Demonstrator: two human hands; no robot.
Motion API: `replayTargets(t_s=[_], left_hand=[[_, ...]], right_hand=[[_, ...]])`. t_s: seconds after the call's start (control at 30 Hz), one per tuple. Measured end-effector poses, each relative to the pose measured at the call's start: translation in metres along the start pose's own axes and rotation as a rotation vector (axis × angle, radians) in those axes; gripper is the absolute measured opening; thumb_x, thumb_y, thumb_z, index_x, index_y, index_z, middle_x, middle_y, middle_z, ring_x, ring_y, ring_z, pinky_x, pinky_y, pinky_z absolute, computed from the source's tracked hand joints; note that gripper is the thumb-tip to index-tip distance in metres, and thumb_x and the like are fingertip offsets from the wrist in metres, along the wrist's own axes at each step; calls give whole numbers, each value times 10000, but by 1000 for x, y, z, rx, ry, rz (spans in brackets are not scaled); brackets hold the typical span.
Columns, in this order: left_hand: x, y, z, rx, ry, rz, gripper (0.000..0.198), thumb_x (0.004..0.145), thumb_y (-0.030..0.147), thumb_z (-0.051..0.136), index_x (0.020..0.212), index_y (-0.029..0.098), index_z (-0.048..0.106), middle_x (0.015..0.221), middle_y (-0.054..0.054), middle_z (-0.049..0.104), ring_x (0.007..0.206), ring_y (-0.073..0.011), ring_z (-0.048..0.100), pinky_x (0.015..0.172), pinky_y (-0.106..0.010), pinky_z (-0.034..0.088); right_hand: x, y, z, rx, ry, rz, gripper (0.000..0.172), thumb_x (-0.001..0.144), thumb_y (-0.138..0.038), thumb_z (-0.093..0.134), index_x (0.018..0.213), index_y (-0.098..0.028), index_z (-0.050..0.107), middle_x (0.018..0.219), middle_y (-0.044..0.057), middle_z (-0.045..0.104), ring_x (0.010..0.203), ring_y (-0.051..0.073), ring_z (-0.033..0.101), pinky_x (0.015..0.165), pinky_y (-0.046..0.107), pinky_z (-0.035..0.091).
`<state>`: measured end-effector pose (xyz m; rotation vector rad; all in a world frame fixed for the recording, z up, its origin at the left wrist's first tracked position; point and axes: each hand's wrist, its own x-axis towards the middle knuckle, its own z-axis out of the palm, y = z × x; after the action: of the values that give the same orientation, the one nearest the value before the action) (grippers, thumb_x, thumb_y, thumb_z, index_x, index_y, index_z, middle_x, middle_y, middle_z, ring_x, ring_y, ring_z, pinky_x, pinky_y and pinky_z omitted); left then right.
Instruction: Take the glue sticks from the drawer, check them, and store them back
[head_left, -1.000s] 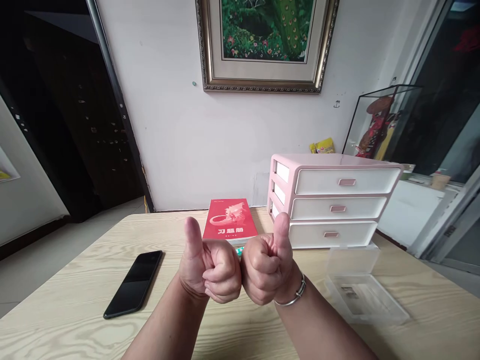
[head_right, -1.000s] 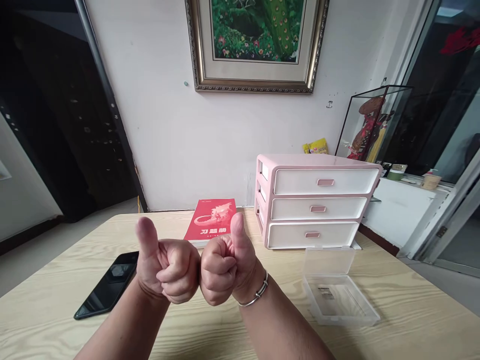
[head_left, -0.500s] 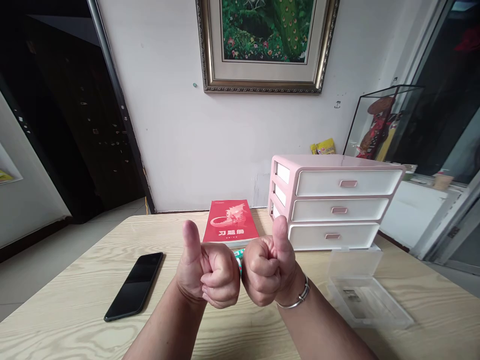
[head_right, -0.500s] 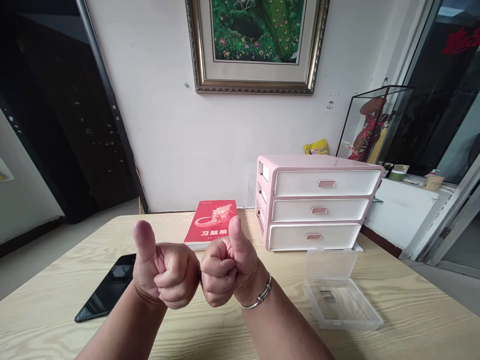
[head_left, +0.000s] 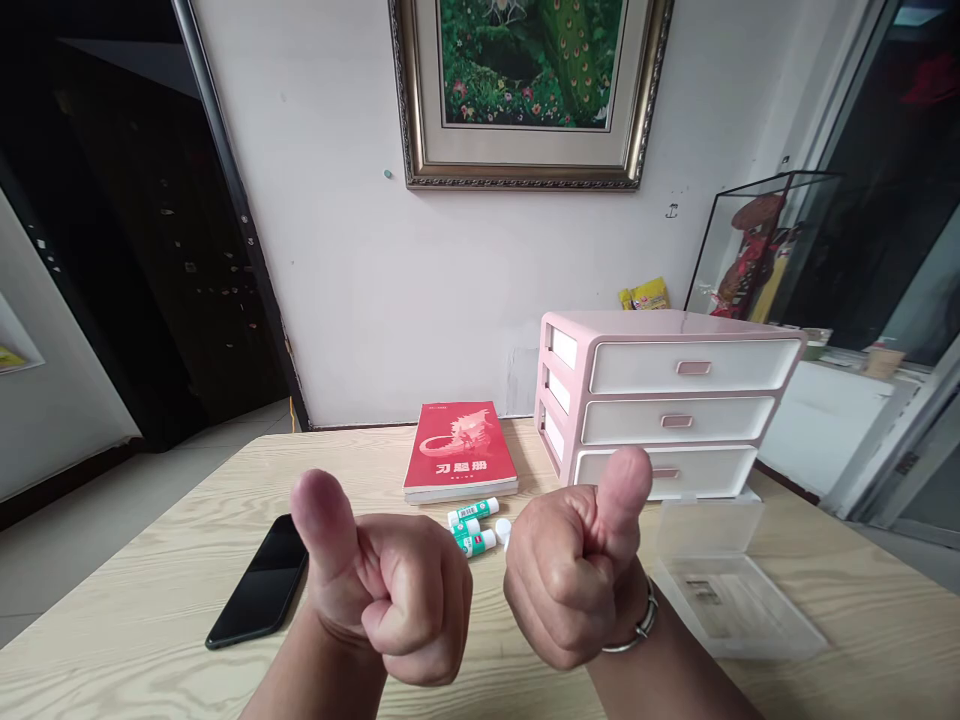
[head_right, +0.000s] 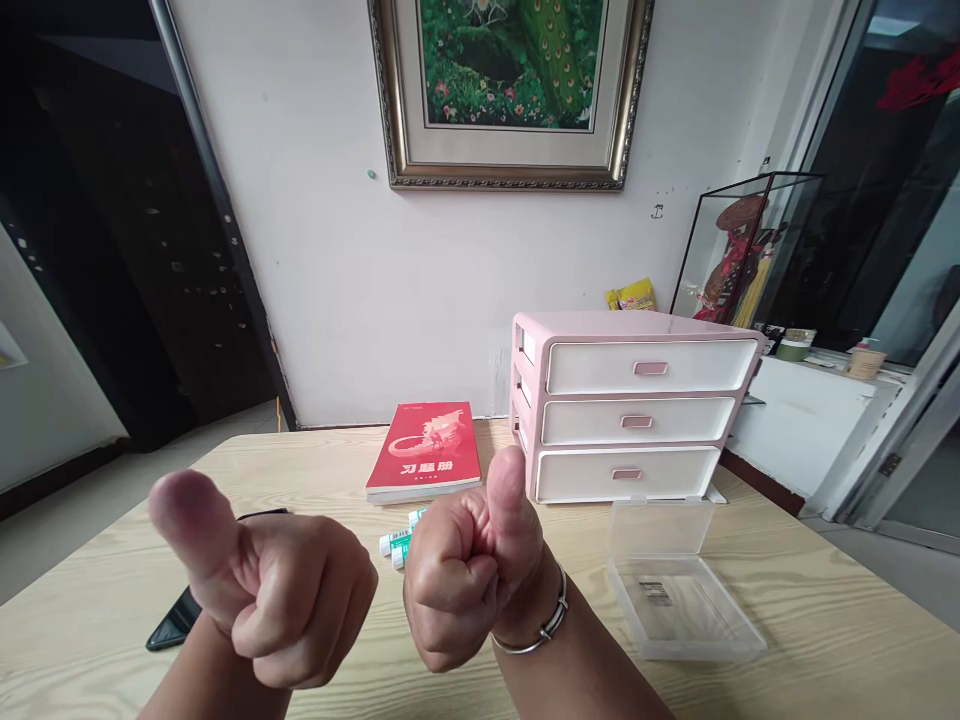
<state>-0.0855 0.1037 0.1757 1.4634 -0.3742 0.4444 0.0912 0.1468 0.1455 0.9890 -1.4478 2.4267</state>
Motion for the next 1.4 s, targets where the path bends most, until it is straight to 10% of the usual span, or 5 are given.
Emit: replayTargets(t_s=[0.5, 0.83, 1.4], left_hand=[[-3, -7, -14, -12, 178, 33, 789, 608, 957, -92, 460, 251, 228, 341, 18, 198, 292, -100, 144, 306, -273, 97], [-5, -7, -23, -2, 187, -37, 785, 611, 984, -11, 459, 257, 244, 341, 20, 199, 293, -96, 160, 292, -257, 98], [-6, -3, -27, 73, 224, -137, 797, 610, 1006, 68, 418, 252, 242, 353, 22, 207, 296, -89, 207, 313, -250, 188]], right_hand=[[15, -11, -11, 2, -80, -77, 756, 677, -944, 12, 593, -243, 283, 450, -81, 247, 364, 46, 192, 308, 188, 181], [5, -14, -16, -126, 271, 163, 746, 591, -959, -32, 605, -265, 241, 399, -111, 167, 353, 47, 124, 280, 191, 177], [8, -16, -19, -56, 176, 81, 737, 734, -928, 120, 573, -232, 304, 444, -93, 215, 363, 39, 208, 326, 152, 260]])
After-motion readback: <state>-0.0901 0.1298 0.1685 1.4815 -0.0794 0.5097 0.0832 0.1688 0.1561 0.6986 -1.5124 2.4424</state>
